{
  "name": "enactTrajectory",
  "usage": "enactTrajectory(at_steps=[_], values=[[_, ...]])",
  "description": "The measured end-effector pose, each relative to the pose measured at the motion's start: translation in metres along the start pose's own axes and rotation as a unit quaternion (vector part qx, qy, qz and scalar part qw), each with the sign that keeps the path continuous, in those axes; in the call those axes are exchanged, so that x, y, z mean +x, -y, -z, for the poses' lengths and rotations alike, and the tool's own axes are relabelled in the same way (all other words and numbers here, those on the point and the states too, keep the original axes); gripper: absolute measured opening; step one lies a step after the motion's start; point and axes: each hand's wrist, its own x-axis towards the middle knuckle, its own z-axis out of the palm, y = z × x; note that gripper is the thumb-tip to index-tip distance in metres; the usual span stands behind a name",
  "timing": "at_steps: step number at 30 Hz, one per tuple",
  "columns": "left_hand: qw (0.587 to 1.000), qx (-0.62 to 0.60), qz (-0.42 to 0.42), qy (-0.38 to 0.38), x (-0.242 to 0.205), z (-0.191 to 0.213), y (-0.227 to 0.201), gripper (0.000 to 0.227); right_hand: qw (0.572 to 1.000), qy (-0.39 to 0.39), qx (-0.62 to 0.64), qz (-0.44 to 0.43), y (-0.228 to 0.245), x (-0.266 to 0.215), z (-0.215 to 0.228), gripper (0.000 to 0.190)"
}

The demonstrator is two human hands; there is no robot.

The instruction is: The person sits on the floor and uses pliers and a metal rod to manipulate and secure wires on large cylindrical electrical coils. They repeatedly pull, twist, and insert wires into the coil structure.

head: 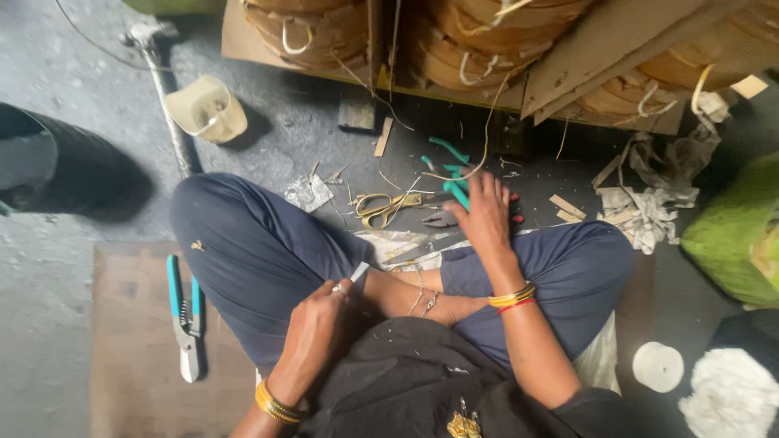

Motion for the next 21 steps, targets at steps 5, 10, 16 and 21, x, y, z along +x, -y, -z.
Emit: enactTrajectory(at_steps=[5, 10, 16, 21], values=[[0.959, -0.256, 0.118, 0.009, 0.028, 0.012, 0.010, 0.021, 0.965, 0.248, 0.035, 0.072, 0.025, -0.026, -0.015, 0.024], [0.785, -0.599, 0.134, 0.085, 0.068, 0.016, 0.029, 0.039, 0.951, 0.284, -0.002, 0.119, 0.034, -0.046, -0.031, 0.029], [0.731, -0.672, 0.111, 0.040, 0.101, -0.021, 0.035, 0.030, 0.960, 0.247, 0.128, -0.009, 0.011, -0.046, -0.031, 0.024], [0.814, -0.562, 0.145, -0.011, 0.110, -0.040, 0.028, 0.022, 0.984, 0.081, 0.149, -0.059, -0.001, -0.055, -0.039, 0.025]])
